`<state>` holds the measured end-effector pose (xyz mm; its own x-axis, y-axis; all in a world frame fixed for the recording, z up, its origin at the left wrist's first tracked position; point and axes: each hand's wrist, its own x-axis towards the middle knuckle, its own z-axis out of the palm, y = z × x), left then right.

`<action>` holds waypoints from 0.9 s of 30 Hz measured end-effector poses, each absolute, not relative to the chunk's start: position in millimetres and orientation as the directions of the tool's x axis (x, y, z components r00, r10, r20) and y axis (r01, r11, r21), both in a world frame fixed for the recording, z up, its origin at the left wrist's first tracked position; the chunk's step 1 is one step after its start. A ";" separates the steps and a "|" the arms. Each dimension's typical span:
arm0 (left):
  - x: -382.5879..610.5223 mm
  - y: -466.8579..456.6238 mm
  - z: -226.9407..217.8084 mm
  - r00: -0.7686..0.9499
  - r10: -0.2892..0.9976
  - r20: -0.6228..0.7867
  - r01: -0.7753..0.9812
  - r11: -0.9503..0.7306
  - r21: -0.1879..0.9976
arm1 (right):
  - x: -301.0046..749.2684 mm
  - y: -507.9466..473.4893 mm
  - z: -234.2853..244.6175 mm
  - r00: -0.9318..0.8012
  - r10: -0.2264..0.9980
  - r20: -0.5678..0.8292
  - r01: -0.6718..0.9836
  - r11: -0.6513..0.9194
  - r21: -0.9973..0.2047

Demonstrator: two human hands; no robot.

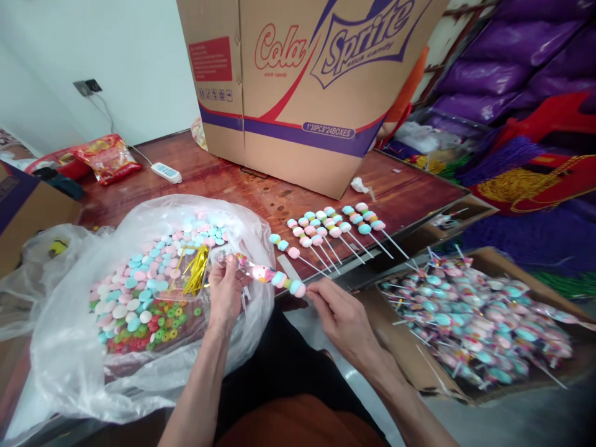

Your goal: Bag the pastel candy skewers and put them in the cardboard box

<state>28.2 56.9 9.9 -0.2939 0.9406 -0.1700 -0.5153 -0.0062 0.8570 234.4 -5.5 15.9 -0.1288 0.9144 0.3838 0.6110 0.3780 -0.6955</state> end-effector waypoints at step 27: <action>43.1 38.9 12.3 -0.179 0.925 -0.336 -0.619 0.160 0.769 | 198.2 -16.6 4.2 -0.114 0.865 0.489 0.677 0.428 -0.599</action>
<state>43.1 38.9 12.3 -0.1791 0.9247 -0.3359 -0.6187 0.1596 0.7692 198.2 -16.6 4.2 -0.1138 0.8649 0.4889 0.6768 0.4277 -0.5992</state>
